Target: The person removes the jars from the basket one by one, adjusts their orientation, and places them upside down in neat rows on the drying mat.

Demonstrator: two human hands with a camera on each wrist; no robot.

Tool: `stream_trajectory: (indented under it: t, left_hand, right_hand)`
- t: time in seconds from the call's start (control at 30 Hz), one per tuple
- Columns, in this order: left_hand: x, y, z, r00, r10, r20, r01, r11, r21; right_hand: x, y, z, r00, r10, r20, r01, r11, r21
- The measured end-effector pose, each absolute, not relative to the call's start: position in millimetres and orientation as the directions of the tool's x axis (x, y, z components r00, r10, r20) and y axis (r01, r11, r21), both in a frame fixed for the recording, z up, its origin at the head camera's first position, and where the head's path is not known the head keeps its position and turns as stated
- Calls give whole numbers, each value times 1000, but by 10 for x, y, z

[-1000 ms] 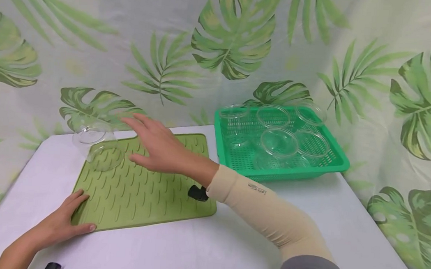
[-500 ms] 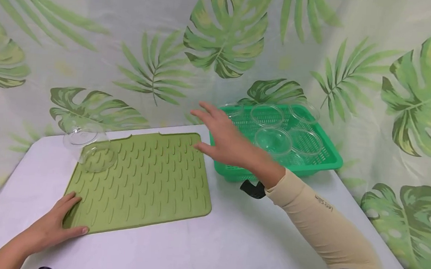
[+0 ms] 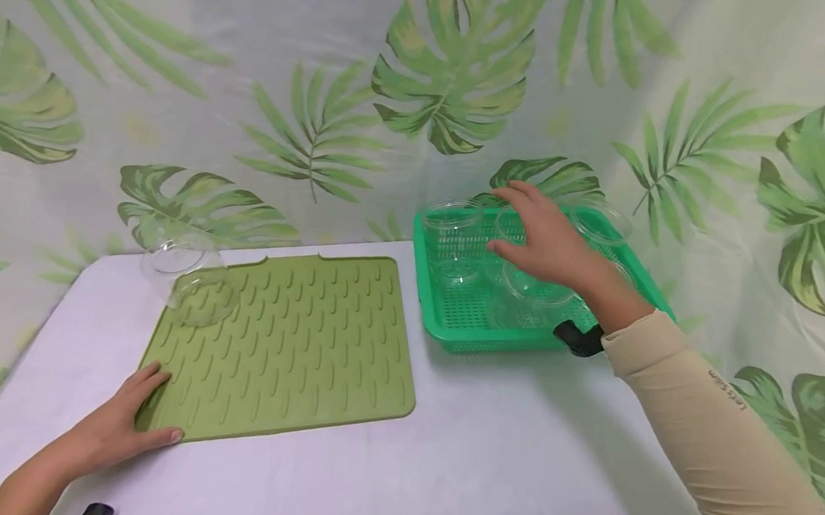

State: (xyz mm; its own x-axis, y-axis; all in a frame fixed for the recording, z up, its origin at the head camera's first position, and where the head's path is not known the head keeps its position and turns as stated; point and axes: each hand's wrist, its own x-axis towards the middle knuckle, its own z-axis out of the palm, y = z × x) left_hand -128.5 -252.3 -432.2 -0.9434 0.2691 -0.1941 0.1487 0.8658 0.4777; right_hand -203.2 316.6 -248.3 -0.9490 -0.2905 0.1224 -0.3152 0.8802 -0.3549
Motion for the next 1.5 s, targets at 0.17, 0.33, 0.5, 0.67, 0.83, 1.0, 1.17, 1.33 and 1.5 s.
stream_trajectory:
  t: [0.17,0.33,0.5,0.67,0.83,1.0,1.17,1.33,1.5]
  left_hand:
    - [-1310,-2492,-4298,-943,269,-198,154,876,456]
    - [-1304,-2485,-4301,-940,261,-219,138,880,455]
    - [-1291,-2484,-4325,-943,264,-205,143,873,467]
    - [-1297,-2461,-4330,-938,270,-218,137,865,483]
    - [-1291,-2477,-4304,-942,254,-220,123,869,478]
    - [-1284,-2501,-4268,-941,255,-221,123,869,479]
    - [-1300,-2506,-4239,-941,258,-217,124,863,489]
    - [-1297,-2505,-4233,-942,259,-212,120,852,509]
    - [-1276,-2487,-4252,-942,260,-213,119,851,512]
  right_hand:
    - [-2083,3362,-2461,-958,-276,83,-287,886,-363]
    - [-2172,3377,-2450,-958,-282,48,-279,888,-365]
    - [-2310,3294,-2430,-953,-301,13,-285,885,-369]
    - [-2521,3288,-2458,-960,-260,-104,-199,894,-402]
    - [-2812,3228,-2535,-951,-218,-219,-114,906,-407]
    - [-2967,3074,-2577,-941,-211,-266,-86,906,-415]
    - [-3045,2994,-2587,-937,-202,-286,-79,918,-388]
    - [-3099,2949,-2621,-919,-174,-353,-56,946,-319]
    - [-3124,2930,-2711,-911,-142,-386,-41,965,-258]
